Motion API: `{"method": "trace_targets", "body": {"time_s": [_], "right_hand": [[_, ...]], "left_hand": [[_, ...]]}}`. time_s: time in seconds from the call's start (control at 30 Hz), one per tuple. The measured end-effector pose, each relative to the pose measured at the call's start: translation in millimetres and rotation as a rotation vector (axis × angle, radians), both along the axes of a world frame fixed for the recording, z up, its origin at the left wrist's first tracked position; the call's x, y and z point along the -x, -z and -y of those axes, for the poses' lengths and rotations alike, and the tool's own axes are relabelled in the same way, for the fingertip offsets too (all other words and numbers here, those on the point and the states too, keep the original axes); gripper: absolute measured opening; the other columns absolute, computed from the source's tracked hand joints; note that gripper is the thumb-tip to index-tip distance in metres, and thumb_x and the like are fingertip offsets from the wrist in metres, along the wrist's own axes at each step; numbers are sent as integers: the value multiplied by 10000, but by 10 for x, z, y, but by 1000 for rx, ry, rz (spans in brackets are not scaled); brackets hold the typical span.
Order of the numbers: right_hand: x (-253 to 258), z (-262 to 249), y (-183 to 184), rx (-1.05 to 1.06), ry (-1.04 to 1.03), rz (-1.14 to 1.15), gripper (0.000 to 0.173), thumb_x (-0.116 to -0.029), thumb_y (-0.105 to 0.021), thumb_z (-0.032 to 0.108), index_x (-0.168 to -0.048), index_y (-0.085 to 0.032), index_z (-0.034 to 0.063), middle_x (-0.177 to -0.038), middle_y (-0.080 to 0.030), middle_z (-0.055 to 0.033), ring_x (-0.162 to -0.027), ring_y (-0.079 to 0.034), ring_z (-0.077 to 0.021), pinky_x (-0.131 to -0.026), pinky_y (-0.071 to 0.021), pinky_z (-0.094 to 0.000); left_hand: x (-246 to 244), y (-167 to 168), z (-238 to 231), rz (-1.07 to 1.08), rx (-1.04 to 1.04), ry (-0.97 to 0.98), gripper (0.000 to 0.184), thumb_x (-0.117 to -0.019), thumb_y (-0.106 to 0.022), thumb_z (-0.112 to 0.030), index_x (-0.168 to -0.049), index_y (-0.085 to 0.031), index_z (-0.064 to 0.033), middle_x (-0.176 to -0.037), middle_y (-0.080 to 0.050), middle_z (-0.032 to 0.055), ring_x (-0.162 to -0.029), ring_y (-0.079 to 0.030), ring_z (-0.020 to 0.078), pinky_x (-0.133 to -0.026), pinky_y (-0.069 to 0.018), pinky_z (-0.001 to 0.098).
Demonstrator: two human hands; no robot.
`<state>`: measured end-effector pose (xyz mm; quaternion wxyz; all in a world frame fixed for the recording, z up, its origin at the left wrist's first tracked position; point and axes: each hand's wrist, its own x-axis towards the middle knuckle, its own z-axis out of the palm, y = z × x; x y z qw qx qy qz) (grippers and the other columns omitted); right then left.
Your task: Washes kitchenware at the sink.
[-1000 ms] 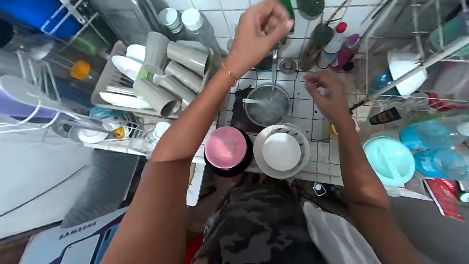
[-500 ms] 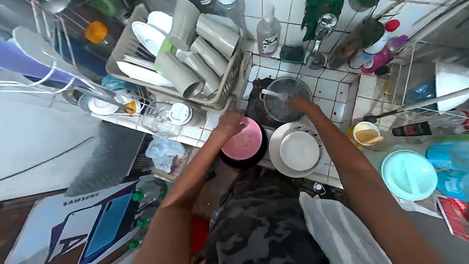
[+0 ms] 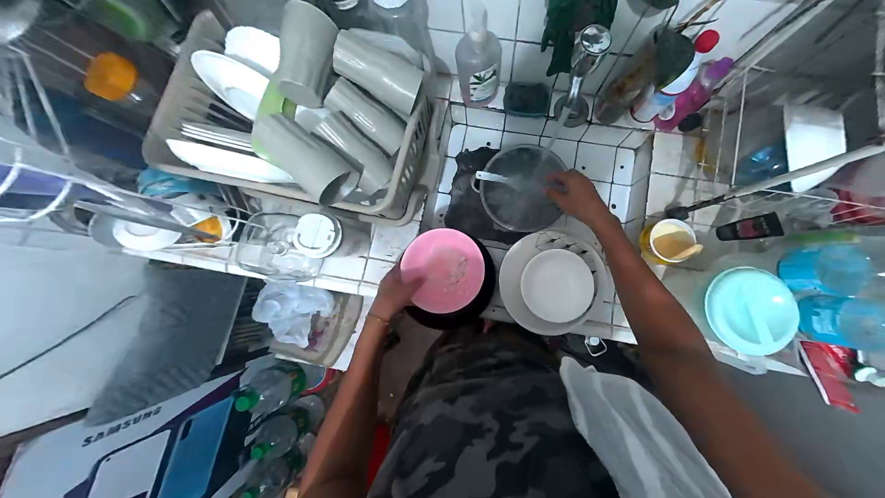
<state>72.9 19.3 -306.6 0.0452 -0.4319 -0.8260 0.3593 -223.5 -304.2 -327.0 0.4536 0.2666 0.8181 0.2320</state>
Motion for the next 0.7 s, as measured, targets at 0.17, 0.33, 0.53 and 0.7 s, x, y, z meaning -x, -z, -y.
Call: {"method": "trace_targets", "body": {"time_s": [0.17, 0.33, 0.53, 0.7], "right_hand": [[-338, 371, -329, 251, -57, -228, 329, -1032, -628, 271, -1233, -673, 15, -1183, -702, -148, -1087, -683, -237, -973, -553, -444], [-710, 813, -519, 255, -60, -187, 376, -934, -760, 280, -1235, -678, 69, -1134, -677, -118, -979, -662, -234, -804, -568, -441], [-801, 1044, -483, 146, 42, -227, 386, -970, -726, 256, -1296, -651, 63, -1175, -660, -153, -985, -669, -261, -812, -574, -455], [-797, 1054, -575, 18, 95, -115, 347, -997, -692, 284, -1252, -662, 50, -1123, -661, -166, -920, -668, -290, -793, -566, -484]], "left_hand": [[-45, -30, -15, 62, -88, -74, 513, -961, -695, -146, -1413, -517, 21, -1258, -654, 228, -1105, -682, 282, -955, -571, 477], [-140, -268, -306, 50, -177, -73, 433, -979, -657, -110, -1371, -542, 32, -1202, -671, 225, -1043, -696, 262, -906, -588, 468], [-320, -291, -1110, 1, -301, -23, 476, -1008, -660, -253, -1392, -536, -1, -1220, -675, 231, -1069, -692, 331, -950, -554, 559], [-553, 21, -2019, -10, -348, 15, 551, -989, -671, -201, -1439, -473, 49, -1298, -632, 271, -1181, -654, 357, -1033, -526, 547]]}}
